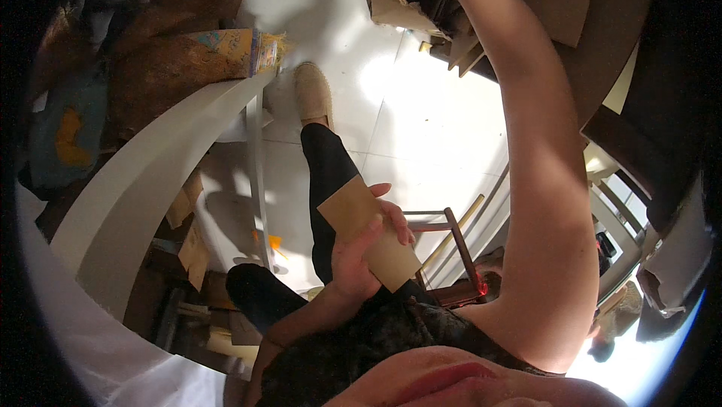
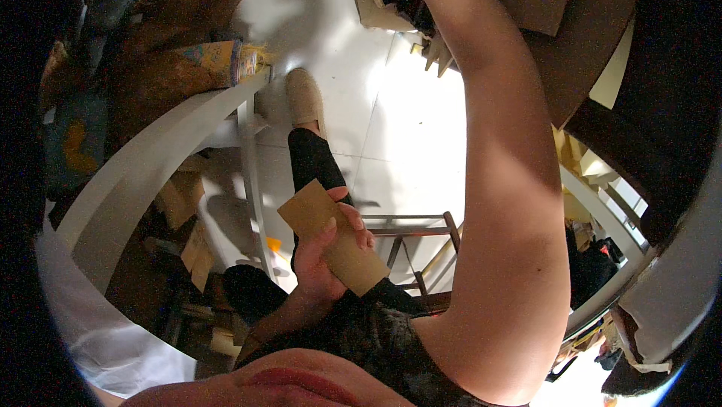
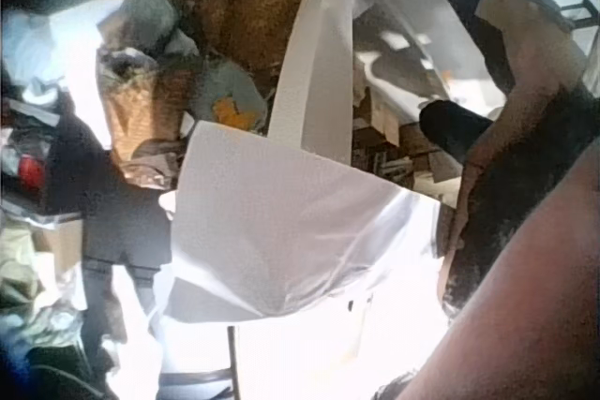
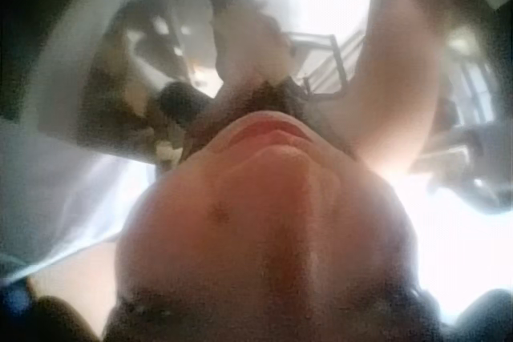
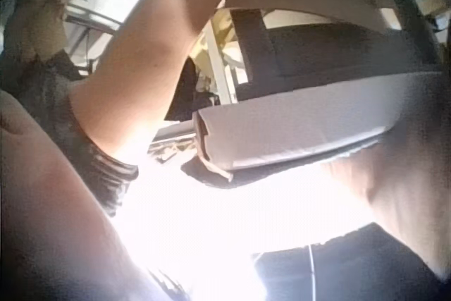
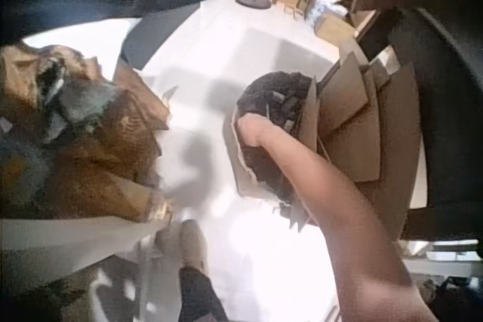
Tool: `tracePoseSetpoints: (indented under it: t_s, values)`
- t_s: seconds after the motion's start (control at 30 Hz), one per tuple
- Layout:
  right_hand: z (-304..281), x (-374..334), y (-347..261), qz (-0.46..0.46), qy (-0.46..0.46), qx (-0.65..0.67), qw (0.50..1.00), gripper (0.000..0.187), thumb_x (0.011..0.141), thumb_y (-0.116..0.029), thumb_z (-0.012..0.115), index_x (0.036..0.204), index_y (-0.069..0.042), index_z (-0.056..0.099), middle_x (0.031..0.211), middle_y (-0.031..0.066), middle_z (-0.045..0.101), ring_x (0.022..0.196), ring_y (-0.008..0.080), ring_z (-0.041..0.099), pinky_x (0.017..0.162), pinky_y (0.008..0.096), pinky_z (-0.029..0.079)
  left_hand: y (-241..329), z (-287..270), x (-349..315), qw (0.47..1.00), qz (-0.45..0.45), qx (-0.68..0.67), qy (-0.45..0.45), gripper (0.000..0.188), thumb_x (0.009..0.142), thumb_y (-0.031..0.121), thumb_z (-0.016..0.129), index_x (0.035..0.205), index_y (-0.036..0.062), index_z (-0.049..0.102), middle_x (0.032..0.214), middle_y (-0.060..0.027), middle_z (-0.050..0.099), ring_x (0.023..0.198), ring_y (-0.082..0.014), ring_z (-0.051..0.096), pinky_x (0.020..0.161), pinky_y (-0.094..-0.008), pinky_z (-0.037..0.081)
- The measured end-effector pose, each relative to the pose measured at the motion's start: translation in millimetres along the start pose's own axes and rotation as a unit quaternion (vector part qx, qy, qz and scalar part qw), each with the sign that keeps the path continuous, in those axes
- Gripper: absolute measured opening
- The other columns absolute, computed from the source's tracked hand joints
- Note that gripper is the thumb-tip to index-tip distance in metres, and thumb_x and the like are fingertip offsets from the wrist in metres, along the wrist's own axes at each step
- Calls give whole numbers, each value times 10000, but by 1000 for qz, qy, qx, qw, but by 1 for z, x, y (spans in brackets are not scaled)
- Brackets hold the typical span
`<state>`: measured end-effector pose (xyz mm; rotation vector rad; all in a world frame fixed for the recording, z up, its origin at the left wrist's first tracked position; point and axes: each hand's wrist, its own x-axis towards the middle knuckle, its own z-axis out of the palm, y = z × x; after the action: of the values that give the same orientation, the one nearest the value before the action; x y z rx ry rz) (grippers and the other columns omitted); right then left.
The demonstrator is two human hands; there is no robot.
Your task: The person assembles a cardboard structure by stacking pieces and securing them with clamps. They repeatedly pick up cardboard pieces, align them, and attach clamps to hold the assembly together.
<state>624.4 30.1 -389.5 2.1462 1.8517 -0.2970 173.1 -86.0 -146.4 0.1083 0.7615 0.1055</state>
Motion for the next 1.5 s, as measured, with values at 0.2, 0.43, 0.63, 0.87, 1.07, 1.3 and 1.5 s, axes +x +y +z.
tracePoseSetpoints:
  t_s: [0.2,0.43,0.63,0.87,1.07,1.3,1.5]
  values:
    - [45,-57,-35,-23,-401,-62,914,211,853,-264,563,918,-114,696,1044,91,663,966,257,622,827,374,487,0,1,2,1000,3,3,12,420,945,160,446,1327,7,364,915,-121,543,808,-185,539,777,-363,453]
    - [162,-74,-38,153,-351,-132,914,341,868,-270,604,1201,-212,647,1275,10,598,1126,231,587,878,409,487,-4,0,3,1000,-11,7,2,412,941,142,444,1323,7,370,909,-121,541,808,-179,540,792,-354,469]
    - [275,-67,21,326,-258,40,909,299,891,-287,554,1141,-174,675,1216,62,628,1102,266,601,857,393,509,7,-3,1,999,-31,16,0,413,939,134,435,1324,2,367,904,-113,539,815,-174,537,788,-347,473]
    - [110,-55,-9,360,-22,218,907,332,930,-280,454,966,-56,695,1004,206,660,955,360,638,819,473,503,1,-2,4,999,-42,9,23,451,927,170,464,1334,9,359,929,-113,550,792,-190,545,787,-377,457]
    - [123,-58,3,367,1,258,894,341,906,-266,451,974,-33,690,991,195,660,936,346,621,831,449,470,-1,-4,4,999,-43,1,12,454,932,181,472,1337,11,358,944,-115,557,778,-199,552,780,-395,454]
    - [123,-62,3,360,-65,408,836,355,878,-250,447,984,-7,684,975,182,659,914,329,600,844,420,431,1,-2,4,998,-52,10,23,457,926,178,486,1336,16,364,935,-115,557,776,-197,551,774,-394,458]
    - [147,-62,4,355,92,424,828,256,846,-209,529,811,-22,700,861,179,674,857,303,641,765,403,485,1,-2,7,998,-58,0,19,459,923,181,491,1329,10,365,923,-118,552,780,-194,545,774,-384,460]
